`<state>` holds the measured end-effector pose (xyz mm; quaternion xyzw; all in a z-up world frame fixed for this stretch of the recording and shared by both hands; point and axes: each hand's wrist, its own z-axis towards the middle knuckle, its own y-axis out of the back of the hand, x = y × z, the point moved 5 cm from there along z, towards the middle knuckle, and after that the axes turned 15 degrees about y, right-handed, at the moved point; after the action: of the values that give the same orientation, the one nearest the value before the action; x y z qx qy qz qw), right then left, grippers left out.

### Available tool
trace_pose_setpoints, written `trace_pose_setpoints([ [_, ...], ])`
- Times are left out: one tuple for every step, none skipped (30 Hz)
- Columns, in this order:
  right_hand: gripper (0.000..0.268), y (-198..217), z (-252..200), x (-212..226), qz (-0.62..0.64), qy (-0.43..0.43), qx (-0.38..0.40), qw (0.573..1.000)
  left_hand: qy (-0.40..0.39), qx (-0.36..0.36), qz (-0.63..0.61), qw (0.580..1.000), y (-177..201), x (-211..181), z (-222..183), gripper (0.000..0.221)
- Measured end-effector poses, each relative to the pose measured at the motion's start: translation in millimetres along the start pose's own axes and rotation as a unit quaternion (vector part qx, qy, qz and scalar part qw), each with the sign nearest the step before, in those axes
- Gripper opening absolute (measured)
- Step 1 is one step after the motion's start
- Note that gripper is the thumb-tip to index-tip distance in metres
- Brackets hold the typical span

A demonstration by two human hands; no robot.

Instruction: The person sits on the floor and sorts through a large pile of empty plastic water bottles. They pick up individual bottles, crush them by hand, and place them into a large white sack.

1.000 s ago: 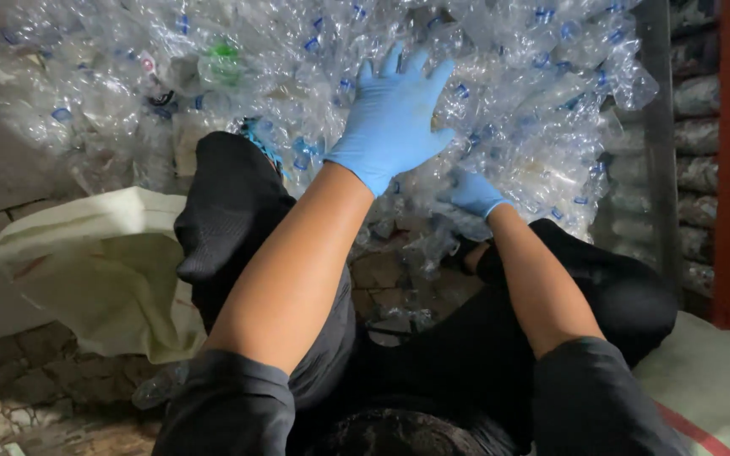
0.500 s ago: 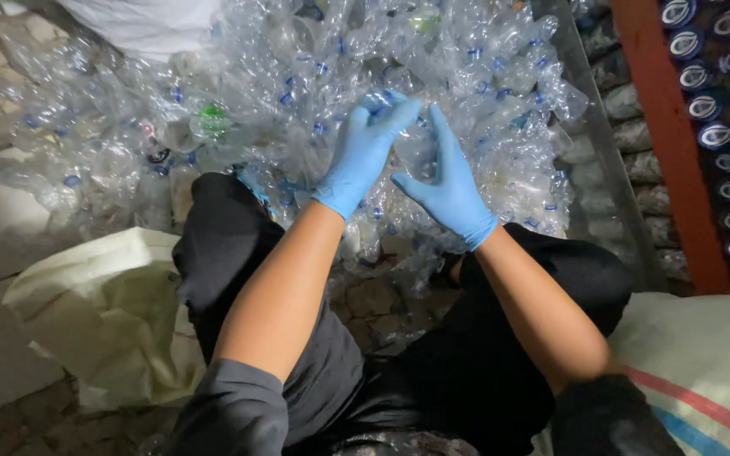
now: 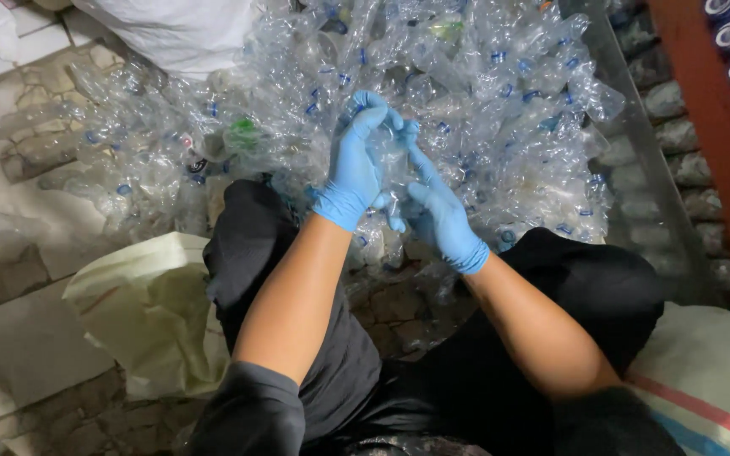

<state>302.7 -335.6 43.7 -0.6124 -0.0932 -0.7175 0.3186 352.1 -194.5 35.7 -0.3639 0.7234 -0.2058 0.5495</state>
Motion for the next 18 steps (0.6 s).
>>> trace_pose_setpoints([
  [0.075, -5, -1, 3, 0.080, -0.021, -0.032, 0.996, 0.008, 0.019, 0.001, 1.000, -1, 2, -1, 0.014],
  [0.082, -11, -2, 5, 0.159, -0.042, -0.064, 0.984, 0.017, 0.038, 0.002, 0.999, -2, 4, -2, 0.011],
  [0.082, -11, -3, 2, 0.162, -0.042, -0.066, 0.984, 0.018, 0.037, 0.004, 0.999, -1, 6, -1, 0.011],
  [0.075, -10, -5, -3, 0.154, -0.055, -0.074, 0.984, 0.011, 0.025, -0.002, 1.000, 1, 7, 0, 0.010],
  [0.069, -9, -7, -6, 0.145, -0.068, -0.082, 0.984, 0.004, 0.013, -0.009, 1.000, 2, 8, 2, 0.009],
  [0.069, -4, -4, -3, 0.146, -0.068, -0.085, 0.983, 0.007, 0.013, -0.008, 1.000, -1, 0, -1, 0.009],
  [0.074, 0, -1, 4, -0.016, -0.047, -0.031, 0.998, -0.013, 0.013, 0.011, 1.000, -4, -10, -6, 0.004],
  [0.079, 4, 2, 10, -0.178, -0.025, 0.025, 0.983, -0.033, 0.014, 0.029, 0.999, -8, -20, -11, 0.005],
  [0.079, 4, -1, 10, -0.177, -0.025, 0.021, 0.984, -0.030, 0.015, 0.031, 0.999, -6, -20, -10, 0.005],
  [0.089, 2, -2, 15, -0.241, 0.021, 0.048, 0.969, -0.046, -0.006, 0.008, 0.999, -1, -21, -10, 0.004],
  [0.099, -1, -2, 20, -0.305, 0.067, 0.078, 0.947, -0.064, -0.028, -0.017, 0.997, 3, -23, -10, 0.004],
  [0.099, 1, -2, 20, -0.305, 0.068, 0.076, 0.947, -0.064, -0.027, -0.016, 0.997, 6, -21, -9, 0.004],
  [0.082, 1, -3, 20, -0.362, 0.080, 0.080, 0.925, -0.018, -0.027, -0.050, 0.998, 11, -14, -7, 0.006],
  [0.065, 2, -4, 20, -0.418, 0.091, 0.082, 0.900, 0.027, -0.028, -0.084, 0.996, 15, -7, -6, 0.010],
  [0.065, 3, -4, 17, -0.416, 0.092, 0.083, 0.901, 0.026, -0.030, -0.083, 0.996, 19, -2, -3, 0.010],
  [0.049, 8, -4, 14, -0.362, 0.083, 0.038, 0.928, 0.050, 0.006, -0.126, 0.991, 21, 6, 0, 0.011],
  [0.037, 13, -2, 11, -0.305, 0.074, -0.005, 0.949, 0.071, 0.041, -0.169, 0.982, 23, 11, 4, 0.014],
  [0.037, 16, -1, 5, -0.303, 0.076, -0.002, 0.950, 0.067, 0.039, -0.168, 0.983, 21, 9, 4, 0.014],
])
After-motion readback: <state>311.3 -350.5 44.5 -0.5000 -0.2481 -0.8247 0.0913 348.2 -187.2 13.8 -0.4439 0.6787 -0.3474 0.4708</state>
